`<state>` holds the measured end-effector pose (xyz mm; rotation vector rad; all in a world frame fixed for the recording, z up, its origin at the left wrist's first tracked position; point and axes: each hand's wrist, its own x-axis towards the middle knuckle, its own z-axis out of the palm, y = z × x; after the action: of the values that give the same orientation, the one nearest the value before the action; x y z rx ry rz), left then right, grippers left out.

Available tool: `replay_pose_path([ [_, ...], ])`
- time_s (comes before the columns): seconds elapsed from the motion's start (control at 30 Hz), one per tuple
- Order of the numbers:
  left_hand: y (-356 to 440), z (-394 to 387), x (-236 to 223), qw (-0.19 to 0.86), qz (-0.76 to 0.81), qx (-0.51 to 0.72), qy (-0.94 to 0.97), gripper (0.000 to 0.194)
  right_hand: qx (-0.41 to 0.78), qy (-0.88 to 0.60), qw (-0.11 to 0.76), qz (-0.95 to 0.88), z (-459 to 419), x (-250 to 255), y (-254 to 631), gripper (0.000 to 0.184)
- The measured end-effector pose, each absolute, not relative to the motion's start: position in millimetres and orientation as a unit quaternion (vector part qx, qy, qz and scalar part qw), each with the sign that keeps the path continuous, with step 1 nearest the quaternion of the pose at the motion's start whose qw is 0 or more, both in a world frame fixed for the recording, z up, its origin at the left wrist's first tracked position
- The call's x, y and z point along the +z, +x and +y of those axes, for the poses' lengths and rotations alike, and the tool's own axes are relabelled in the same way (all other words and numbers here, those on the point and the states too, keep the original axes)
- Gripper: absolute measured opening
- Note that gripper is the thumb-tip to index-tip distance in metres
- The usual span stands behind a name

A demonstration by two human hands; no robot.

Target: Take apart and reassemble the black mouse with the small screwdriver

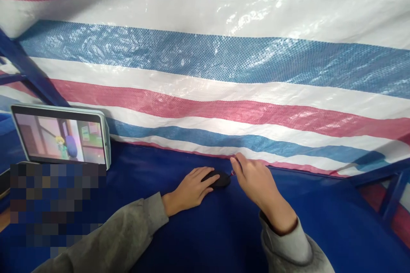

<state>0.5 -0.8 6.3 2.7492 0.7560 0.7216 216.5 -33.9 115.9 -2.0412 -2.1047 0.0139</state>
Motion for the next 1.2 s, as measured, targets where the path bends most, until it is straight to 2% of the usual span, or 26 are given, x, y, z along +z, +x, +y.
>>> replay_pose_path([
  [0.13, -3, 1, 0, 0.102, 0.247, 0.245, 0.932, 0.042, 0.027, -0.661, 0.133, -0.738, -36, 115, 218, 0.018],
  [0.23, -6, 3, -2, 0.105, 0.242, 0.244, 0.933, 0.042, 0.034, -0.666, 0.135, -0.733, -34, 111, 218, 0.021],
  [0.4, -8, 6, -4, 0.108, 0.246, 0.250, 0.930, 0.044, -0.022, -0.694, 0.101, -0.713, -35, 114, 210, 0.034],
  [0.53, -6, 7, -5, 0.112, 0.237, 0.251, 0.932, 0.044, 0.004, -0.665, 0.139, -0.734, -38, 119, 208, 0.022],
  [0.63, -5, 6, -3, 0.114, 0.246, 0.250, 0.930, 0.042, 0.011, -0.654, 0.150, -0.741, -38, 117, 211, 0.025],
  [0.83, -6, 2, 2, 0.114, 0.256, 0.243, 0.929, 0.043, -0.020, -0.680, 0.107, -0.726, -38, 114, 210, 0.036],
  [0.9, -6, 2, 3, 0.118, 0.259, 0.240, 0.928, 0.043, -0.018, -0.683, 0.102, -0.723, -39, 116, 207, 0.034],
  [1.0, -5, 2, 3, 0.129, 0.273, 0.241, 0.922, 0.041, -0.003, -0.665, 0.119, -0.738, -40, 117, 205, 0.020],
  [1.2, -7, 3, 0, 0.137, 0.261, 0.251, 0.922, 0.042, 0.011, -0.663, 0.139, -0.736, -39, 116, 210, 0.024],
])
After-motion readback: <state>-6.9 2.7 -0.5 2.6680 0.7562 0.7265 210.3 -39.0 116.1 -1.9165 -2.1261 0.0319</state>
